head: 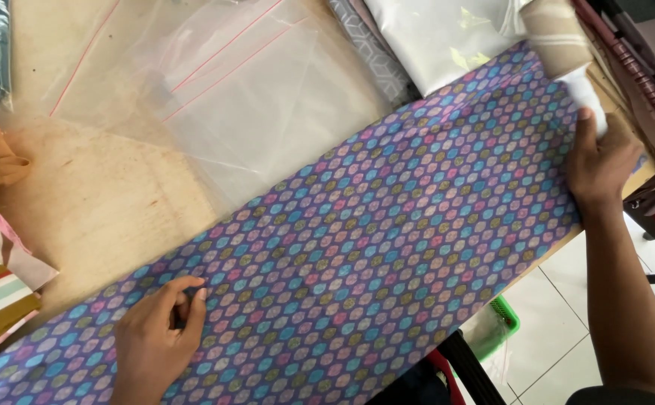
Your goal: Using a lint roller to clean a piece of patterned fabric on a work table.
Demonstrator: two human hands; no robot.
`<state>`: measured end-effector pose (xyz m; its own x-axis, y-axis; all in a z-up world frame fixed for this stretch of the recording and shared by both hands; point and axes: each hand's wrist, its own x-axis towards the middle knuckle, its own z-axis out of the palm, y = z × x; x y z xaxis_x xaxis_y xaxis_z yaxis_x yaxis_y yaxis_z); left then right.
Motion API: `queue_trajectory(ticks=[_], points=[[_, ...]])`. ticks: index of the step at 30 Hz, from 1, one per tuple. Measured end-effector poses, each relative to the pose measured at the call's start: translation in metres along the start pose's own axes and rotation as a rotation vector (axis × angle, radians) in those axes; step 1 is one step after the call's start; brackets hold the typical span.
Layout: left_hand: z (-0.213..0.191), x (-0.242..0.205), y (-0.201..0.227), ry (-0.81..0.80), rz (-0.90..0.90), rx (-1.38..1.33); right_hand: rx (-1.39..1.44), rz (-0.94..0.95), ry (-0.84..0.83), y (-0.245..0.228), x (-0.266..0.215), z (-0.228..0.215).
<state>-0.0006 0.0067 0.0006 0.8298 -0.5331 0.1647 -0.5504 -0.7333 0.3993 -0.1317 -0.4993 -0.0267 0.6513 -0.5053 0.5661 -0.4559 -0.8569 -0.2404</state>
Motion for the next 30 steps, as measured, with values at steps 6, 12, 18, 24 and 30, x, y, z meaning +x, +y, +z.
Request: queue_trajectory(ticks=[6,12,18,24,30], points=[[0.001,0.001,0.002,-0.111,-0.148,0.057,0.326,0.075,0.003,-0.019,-0.003,-0.018],[0.004,-0.001,0.004,-0.086,-0.185,0.061,0.125,-0.028,-0.204,-0.012,0.005,-0.005],[0.007,-0.003,0.007,-0.028,-0.209,0.089,0.063,0.058,-0.011,0.013,0.003,0.006],[0.011,-0.002,0.005,-0.100,-0.292,0.165,0.386,0.247,0.060,-0.023,0.007,-0.015],[0.013,-0.003,0.002,-0.085,-0.287,0.173,0.289,0.089,-0.029,-0.016,0.004,-0.008]])
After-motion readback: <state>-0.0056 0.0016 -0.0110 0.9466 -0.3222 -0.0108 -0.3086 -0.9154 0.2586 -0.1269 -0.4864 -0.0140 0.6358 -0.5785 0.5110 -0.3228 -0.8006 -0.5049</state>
